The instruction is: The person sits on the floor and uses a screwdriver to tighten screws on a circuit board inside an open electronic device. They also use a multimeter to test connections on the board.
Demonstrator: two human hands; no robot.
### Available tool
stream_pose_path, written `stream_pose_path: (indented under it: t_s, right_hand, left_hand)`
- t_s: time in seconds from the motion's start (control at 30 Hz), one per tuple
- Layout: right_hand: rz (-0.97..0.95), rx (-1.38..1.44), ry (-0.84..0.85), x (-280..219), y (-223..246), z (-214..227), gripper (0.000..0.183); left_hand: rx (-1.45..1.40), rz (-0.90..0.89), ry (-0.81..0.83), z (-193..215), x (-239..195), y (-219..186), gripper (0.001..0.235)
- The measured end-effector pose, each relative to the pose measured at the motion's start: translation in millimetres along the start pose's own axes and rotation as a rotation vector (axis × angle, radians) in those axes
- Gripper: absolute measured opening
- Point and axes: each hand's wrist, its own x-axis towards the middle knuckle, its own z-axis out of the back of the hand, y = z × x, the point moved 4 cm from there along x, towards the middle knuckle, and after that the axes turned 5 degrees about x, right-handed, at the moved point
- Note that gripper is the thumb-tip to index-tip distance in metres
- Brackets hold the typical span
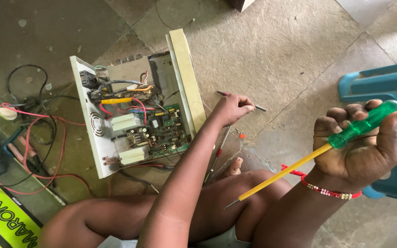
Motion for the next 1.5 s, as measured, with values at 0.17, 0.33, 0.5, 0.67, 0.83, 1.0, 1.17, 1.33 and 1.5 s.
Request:
stream_pose_path:
  t_s: [0.17,0.33,0.5,0.67,0.83,1.0,1.17,1.33,1.5]
  right_hand:
    - [0.001,0.008,0.004,-1.6,-1.2,0.2,0.034]
    - [-0.019,0.013,0.018,-1.7,-3.4,-2.0,0.035]
    - [-0.025,0.02,0.007,-1.0,-3.5,-1.7,0.034]
    - [-0.019,0.019,-0.003,-1.5,-5.3,1.2,0.034]
    - [-0.035,0.029,0.0,0.8,-5.8,0.6,0.033]
    - [0.014,0.031,-0.027,4.2,0.3,-2.8,0.032]
    - [0.034,-0.029,-0.085,10.7,-19.8,-11.2,0.028]
    - [-0.055,-0.148,-0.029,13.1,-65.4,-34.0,0.025]
    - [-0.131,-0.261,0.052,9.5,-99.8,-45.6,0.025]
  left_hand:
    - [0.522,0.146,0.096,-17.7,-1.4,-10.2,0.012]
    - [0.861,0.107,0.112,-53.1,3.7,-18.2,0.033]
    - [1.092,-0.015,0.132,-76.0,5.8,-2.5,0.021]
    - [1.119,-0.052,0.016,-73.3,-5.0,10.5,0.014]
    - [0.98,-0.006,0.044,-51.5,-10.6,-26.0,0.009]
    - [0.392,-0.275,-0.275,21.8,-75.9,-78.7,0.01]
    - [0.287,-0.259,-0.728,114.5,-222.7,-72.6,0.009]
    - [0.434,-0.104,-0.965,186.4,-324.1,-33.0,0.009]
    - [0.145,0.079,-1.171,237.5,-365.1,44.2,0.007]
